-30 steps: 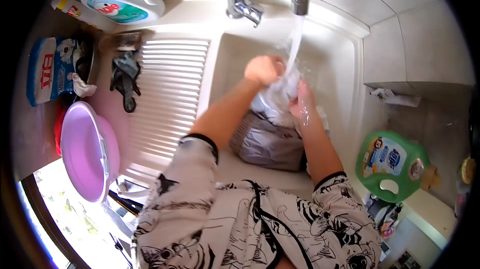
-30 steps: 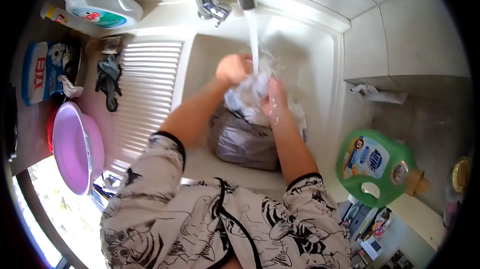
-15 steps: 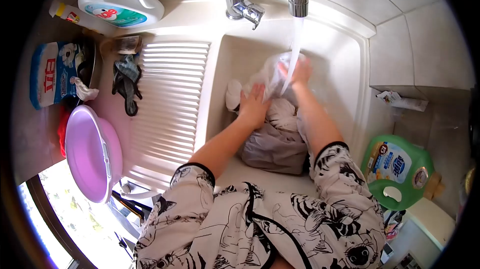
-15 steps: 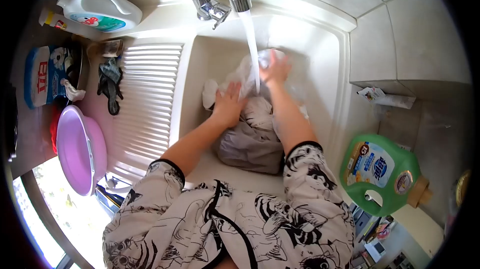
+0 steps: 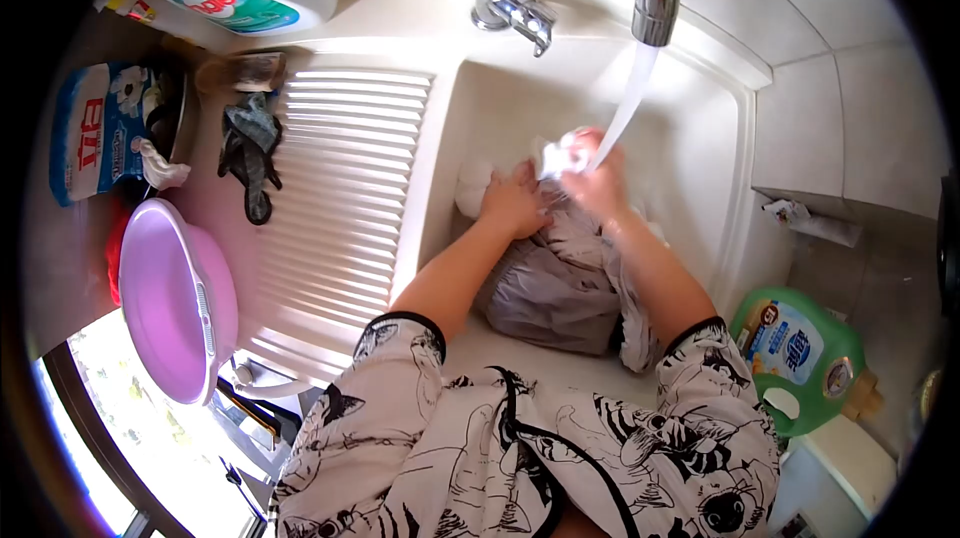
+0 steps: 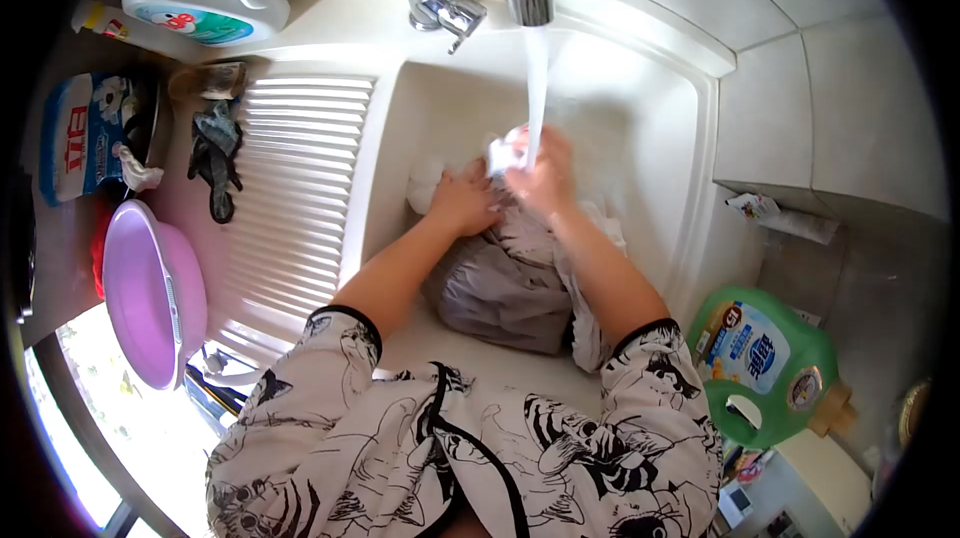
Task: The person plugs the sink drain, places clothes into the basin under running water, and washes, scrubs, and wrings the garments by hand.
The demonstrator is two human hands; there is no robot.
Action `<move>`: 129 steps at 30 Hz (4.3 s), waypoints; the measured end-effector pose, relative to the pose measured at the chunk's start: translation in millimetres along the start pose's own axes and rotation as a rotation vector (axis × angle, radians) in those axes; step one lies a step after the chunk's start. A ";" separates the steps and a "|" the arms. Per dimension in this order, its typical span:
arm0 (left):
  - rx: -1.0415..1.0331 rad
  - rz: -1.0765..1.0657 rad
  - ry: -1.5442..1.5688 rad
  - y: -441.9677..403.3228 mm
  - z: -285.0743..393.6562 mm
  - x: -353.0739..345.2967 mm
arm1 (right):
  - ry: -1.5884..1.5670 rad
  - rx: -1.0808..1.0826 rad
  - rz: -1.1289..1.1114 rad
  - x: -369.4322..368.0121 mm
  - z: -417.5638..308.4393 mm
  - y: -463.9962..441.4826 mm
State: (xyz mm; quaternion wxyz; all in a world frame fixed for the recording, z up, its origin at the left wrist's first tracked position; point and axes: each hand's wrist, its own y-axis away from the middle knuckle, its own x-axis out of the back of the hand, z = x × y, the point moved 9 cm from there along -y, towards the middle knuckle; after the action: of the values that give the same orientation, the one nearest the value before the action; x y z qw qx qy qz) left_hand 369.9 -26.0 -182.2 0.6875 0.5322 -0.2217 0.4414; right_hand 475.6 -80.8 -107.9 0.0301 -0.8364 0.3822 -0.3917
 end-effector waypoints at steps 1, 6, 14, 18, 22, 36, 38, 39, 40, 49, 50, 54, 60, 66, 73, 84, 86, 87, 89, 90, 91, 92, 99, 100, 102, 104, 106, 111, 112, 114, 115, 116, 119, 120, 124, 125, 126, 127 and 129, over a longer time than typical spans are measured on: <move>0.017 -0.066 0.016 -0.9 -0.6 1.4 | 0.113 -0.096 -0.171 -10.2 -27.6 6.8; 0.003 0.125 -0.044 -5.6 -3.4 -17.8 | 0.570 -0.306 -0.407 -76.7 23.1 26.6; 0.005 0.203 0.099 10.6 -9.6 -10.9 | 0.697 -0.232 0.111 -25.4 97.0 -31.1; -0.009 0.289 0.052 7.2 -12.4 4.6 | -0.248 -0.553 0.015 -30.3 155.1 -23.4; 0.067 0.248 0.078 -0.4 -14.9 -24.5 | -0.110 0.074 -0.136 -15.9 -17.3 -1.7; -0.029 0.297 0.072 5.4 -13.2 -15.0 | 0.186 -0.502 -0.147 -34.1 135.2 -43.4; -0.038 0.345 0.084 2.2 -17.1 -17.7 | -0.162 -0.765 -0.140 -23.0 158.4 -29.7; -0.051 0.382 0.096 3.2 -15.8 -17.7 | 0.178 -0.504 -0.002 13.8 129.7 -37.1; -0.060 0.384 0.104 4.9 -13.9 -16.3 | 0.510 -0.228 0.132 42.8 89.7 -38.0; 0.062 0.358 0.204 21.6 -24.3 18.9 | -0.137 -0.874 0.041 53.3 143.6 27.5; 0.060 0.292 0.188 21.1 -22.5 17.3 | 0.119 -0.831 0.057 51.8 136.9 22.0; 0.086 0.195 0.145 33.8 -16.6 18.1 | 0.492 -0.697 -0.150 -8.2 116.5 24.4; 0.064 0.196 0.147 36.1 -20.4 5.8 | 0.274 -0.650 -0.182 -2.3 158.3 5.3; 0.036 0.430 -0.011 19.4 -12.0 8.6 | -0.448 -0.709 0.239 62.9 67.3 -5.6; 0.017 0.009 -0.178 -36.8 -4.3 -13.0 | 0.595 -0.226 -0.248 -44.9 15.1 23.4; -0.047 0.423 -0.036 -8.5 -8.3 6.0 | 0.532 -0.369 0.035 -33.7 169.0 -30.2; 0.020 0.450 -0.068 7.6 -7.1 11.4 | 0.206 -0.398 0.018 -31.6 180.4 -25.5; 0.125 0.502 -0.013 18.7 -15.7 14.3 | -0.128 -0.421 -0.002 -37.1 180.0 -24.8; 0.227 0.547 0.043 24.3 -29.8 10.3 | -0.560 -0.789 0.075 -21.6 145.2 -4.2; 0.190 0.569 0.053 13.0 -31.6 0.6 | -0.435 -0.748 -0.093 -17.7 99.8 -3.0; 0.147 0.590 0.065 1.9 -30.9 -6.6 | -0.306 -0.706 -0.254 -21.7 68.2 5.3; 0.129 0.591 0.067 -10.1 -31.8 -8.6 | -0.014 -0.233 -0.174 -13.0 27.1 -1.8; -0.004 0.321 0.038 -33.2 -22.1 3.7 | 0.373 -0.116 -0.195 -46.7 35.3 -8.6; -0.020 0.337 0.041 -33.5 -22.3 6.3 | 0.524 -0.070 -0.093 -42.8 45.2 -14.0; -0.034 0.354 0.039 -34.4 -20.6 8.3 | 0.449 -0.190 -0.076 -44.6 82.1 -27.7; -0.027 0.486 0.053 -25.2 -18.6 12.0 | 0.374 -0.322 -0.062 -44.7 104.9 -38.0; -0.028 0.501 0.064 -18.1 -21.6 12.4 | 0.317 -0.338 -0.102 -41.2 116.1 -45.7; 0.291 0.442 0.424 -9.2 -72.8 29.1 | -0.631 -1.324 0.538 18.6 194.9 46.2; 0.426 0.418 0.784 -13.5 -92.8 20.3 | -0.806 -1.290 0.599 35.6 191.8 52.6; 0.436 0.460 1.322 -19.5 -102.4 7.0 | -0.978 -1.247 0.673 59.4 182.5 67.2; 0.423 0.461 1.316 -10.9 -96.6 25.3 | -0.846 -1.166 0.563 70.8 179.8 62.5; 0.345 0.490 1.197 -0.4 -86.7 49.0 | -0.712 -1.090 0.458 79.7 175.8 61.9; 0.197 0.495 0.953 14.3 -70.1 90.1 | 0.072 -0.700 0.303 107.7 135.0 46.1; 0.198 0.273 0.577 23.1 -49.8 109.8 | 0.445 -0.479 0.205 103.0 109.1 33.1; 0.200 0.010 0.044 10.9 -26.8 113.8 | 0.508 -0.610 0.194 76.5 108.8 44.3; 0.176 0.094 0.049 6.4 -20.9 122.1 | 0.505 -0.608 0.194 65.0 115.6 43.4; 0.179 0.095 0.050 -10.5 -25.3 101.5 | 0.526 -0.655 0.076 41.6 133.7 47.0; 0.221 0.194 0.181 -36.8 -39.3 71.1 | 0.549 -0.701 -0.039 25.1 145.5 49.3; 0.255 0.296 0.313 -50.9 -35.2 56.9 | 0.572 -0.747 -0.176 8.7 119.3 44.4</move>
State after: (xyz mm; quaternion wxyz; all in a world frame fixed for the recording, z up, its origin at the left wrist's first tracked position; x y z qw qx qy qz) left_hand 436.1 25.5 -177.1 0.5687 0.5016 -0.1307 0.6386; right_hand 532.7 -147.7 -200.5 -0.4124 -0.6778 0.4175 -0.4430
